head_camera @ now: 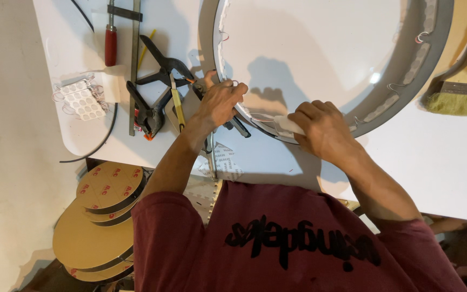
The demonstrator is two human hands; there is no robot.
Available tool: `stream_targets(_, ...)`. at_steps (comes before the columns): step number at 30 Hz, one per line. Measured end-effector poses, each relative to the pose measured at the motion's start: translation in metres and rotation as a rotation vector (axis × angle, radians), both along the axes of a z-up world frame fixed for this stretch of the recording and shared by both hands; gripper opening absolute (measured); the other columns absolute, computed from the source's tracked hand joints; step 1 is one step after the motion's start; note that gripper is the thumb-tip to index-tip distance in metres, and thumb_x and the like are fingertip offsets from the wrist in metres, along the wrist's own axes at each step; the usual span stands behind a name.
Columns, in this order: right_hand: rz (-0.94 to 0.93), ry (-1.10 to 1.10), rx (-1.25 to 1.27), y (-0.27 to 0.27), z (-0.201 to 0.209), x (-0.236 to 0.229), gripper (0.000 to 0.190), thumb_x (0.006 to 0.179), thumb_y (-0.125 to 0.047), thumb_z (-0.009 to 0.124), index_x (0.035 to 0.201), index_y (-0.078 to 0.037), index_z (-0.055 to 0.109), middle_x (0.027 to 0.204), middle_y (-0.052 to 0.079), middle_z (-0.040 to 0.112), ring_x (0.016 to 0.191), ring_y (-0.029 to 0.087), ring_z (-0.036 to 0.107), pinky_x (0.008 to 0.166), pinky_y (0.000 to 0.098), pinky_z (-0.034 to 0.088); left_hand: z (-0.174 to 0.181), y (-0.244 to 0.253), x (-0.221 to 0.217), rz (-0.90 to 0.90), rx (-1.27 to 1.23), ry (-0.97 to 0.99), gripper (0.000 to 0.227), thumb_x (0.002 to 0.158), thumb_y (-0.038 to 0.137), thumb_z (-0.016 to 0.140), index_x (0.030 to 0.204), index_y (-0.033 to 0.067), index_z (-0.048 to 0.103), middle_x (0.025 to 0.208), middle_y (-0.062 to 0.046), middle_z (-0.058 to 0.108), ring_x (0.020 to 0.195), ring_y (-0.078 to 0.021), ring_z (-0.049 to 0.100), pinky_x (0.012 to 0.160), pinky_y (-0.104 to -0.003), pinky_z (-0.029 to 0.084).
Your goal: The person applies a white substance to the inner rim of a circular metal frame using a small white bottle. They then use pliers to secure small metal hooks or clips into the rim at regular intervals. The person repeats this process around the circumference of the frame.
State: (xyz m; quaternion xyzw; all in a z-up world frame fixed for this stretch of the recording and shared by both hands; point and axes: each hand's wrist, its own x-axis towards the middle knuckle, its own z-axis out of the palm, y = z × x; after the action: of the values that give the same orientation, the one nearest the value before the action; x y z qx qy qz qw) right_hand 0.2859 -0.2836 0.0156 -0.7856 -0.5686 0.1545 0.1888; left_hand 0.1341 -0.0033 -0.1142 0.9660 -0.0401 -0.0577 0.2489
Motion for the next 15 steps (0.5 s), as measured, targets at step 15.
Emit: stream_targets(15,-0.333,0.481,0.344,0.095,-0.093,0.002,0.038,0.076,0.003,0.084,0.110,-0.005,0.069,0.095,0.018,0.073,0.089,0.043,0.071,0.075,0.0485,0.056,0.009,-0.001,0.003,-0.001,0.000,0.020,0.050,0.071,0.004,0.089,0.108,0.0129,0.055,0.082,-0.002,0.071,0.086,-0.0233,0.064,0.108,-0.066,0.015)
